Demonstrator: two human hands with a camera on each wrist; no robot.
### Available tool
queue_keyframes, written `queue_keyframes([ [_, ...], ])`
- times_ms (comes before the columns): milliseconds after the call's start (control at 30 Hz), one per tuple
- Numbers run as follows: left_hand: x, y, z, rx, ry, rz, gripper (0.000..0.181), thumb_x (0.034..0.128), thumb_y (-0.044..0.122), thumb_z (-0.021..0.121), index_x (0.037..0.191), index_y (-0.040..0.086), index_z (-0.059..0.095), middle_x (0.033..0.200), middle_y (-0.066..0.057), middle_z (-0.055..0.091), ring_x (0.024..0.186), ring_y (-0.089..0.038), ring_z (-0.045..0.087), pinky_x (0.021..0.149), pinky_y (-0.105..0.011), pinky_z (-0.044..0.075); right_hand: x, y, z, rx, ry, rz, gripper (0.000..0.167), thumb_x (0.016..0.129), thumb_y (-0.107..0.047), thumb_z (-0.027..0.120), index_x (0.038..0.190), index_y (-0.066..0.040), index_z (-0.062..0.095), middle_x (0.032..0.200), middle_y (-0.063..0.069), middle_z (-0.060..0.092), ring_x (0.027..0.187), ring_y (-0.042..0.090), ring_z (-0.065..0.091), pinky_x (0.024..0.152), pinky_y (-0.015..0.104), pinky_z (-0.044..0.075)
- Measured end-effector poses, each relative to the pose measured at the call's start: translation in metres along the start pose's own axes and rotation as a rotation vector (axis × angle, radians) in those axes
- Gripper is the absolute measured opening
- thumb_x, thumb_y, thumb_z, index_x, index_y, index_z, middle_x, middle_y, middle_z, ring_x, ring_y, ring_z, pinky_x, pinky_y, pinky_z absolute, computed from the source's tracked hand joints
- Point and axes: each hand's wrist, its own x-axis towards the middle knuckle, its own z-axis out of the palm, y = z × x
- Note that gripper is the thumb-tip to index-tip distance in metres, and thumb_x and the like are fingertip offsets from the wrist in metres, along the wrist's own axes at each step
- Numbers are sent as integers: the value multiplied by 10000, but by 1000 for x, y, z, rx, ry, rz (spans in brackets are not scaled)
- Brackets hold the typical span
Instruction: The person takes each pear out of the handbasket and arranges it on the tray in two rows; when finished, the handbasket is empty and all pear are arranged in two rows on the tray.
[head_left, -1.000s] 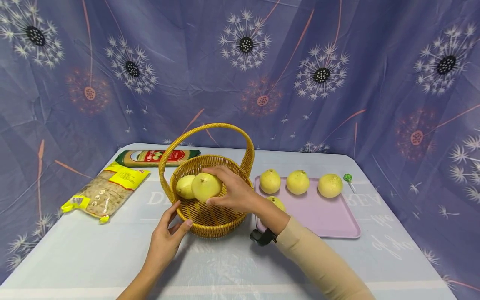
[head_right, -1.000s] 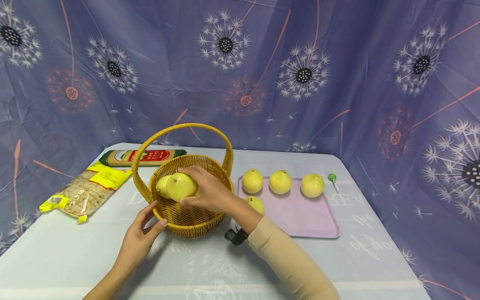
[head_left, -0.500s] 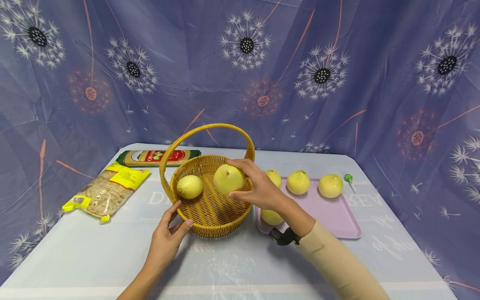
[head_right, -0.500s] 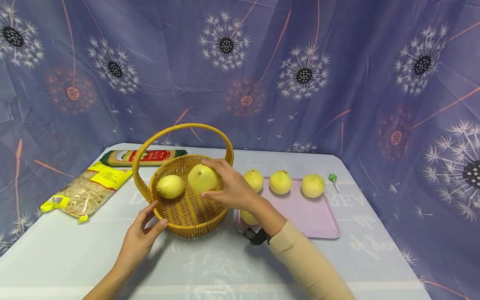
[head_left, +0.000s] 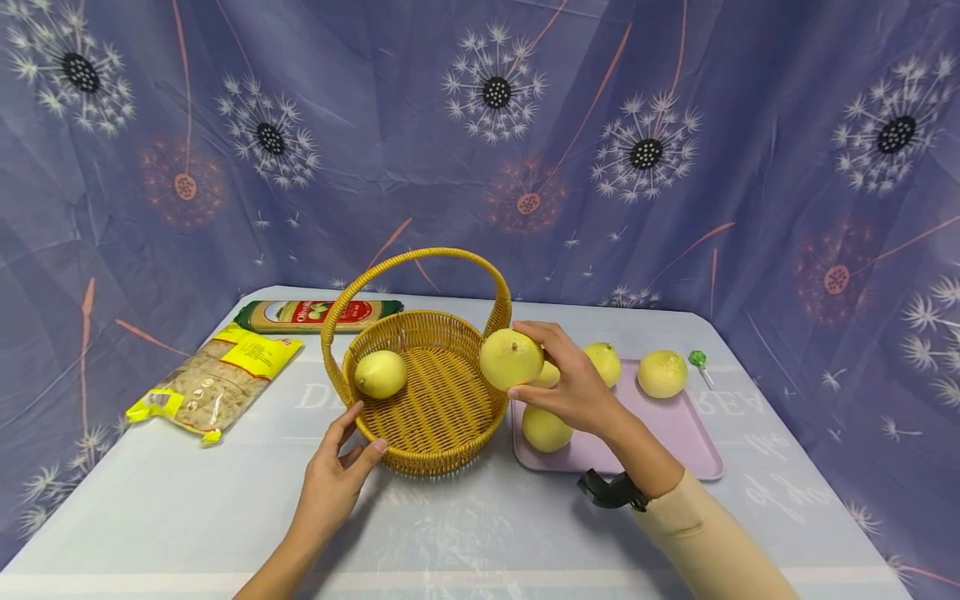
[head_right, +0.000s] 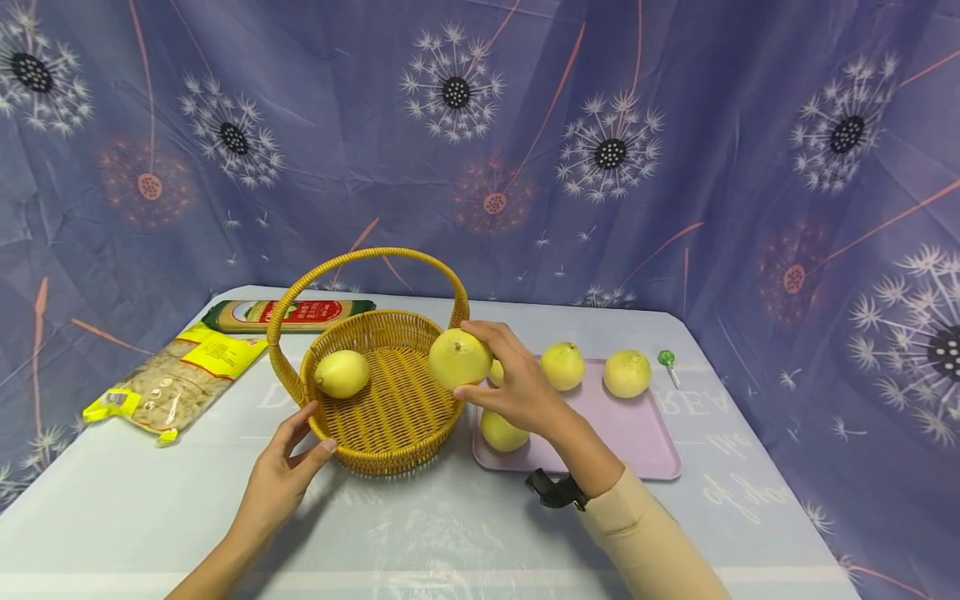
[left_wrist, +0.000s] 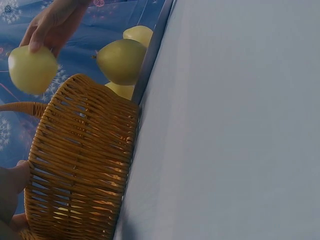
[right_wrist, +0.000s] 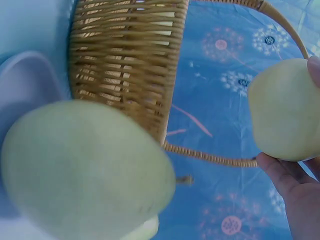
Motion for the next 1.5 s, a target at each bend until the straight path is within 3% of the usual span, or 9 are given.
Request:
queue_keyframes([
  [267,0,0,0,-3,2,5,649,917,321,618,1475,210,305,1534,-133,297,1371,-350,371,1021,-439,470,-23,6,-17,-37,56,51,791,726,-101,805,1415,-145,420,1378,83,460,1218,95,480,1022,124,433],
  [467,0,-1,0,-4,2,4,645,919,319,616,1474,214,305,1530,-135,305,1358,-353,388,1005,-415,485,-40,10,-28,-32,112,107,827,696,-48,817,1412,-192,429,1367,72,470,1198,-17,462,992,57,420],
  [733,0,-1,0,-1,-1,1,646,920,324,614,1475,222,300,1534,-121,301,1370,-345,374,1012,-424,480,-62,20,-41,-40,148,130,821,684,6,815,1404,-87,431,1340,115,476,1185,-60,455,990,39,410],
  [1100,0,-2,0,-4,1,12,647,922,309,614,1477,200,301,1533,-134,297,1365,-353,378,1007,-417,483,-91,38,-50,-83,175,201,806,676,16,816,1386,-71,442,1284,78,487,1144,-98,468,969,15,401],
  [1500,0,-3,0,-7,-1,15,649,921,315,614,1477,194,300,1536,-128,293,1370,-349,371,1004,-406,485,-117,52,-51,-133,150,313,759,714,-61,811,1376,-29,440,1282,154,509,1092,-144,423,883,-35,405],
])
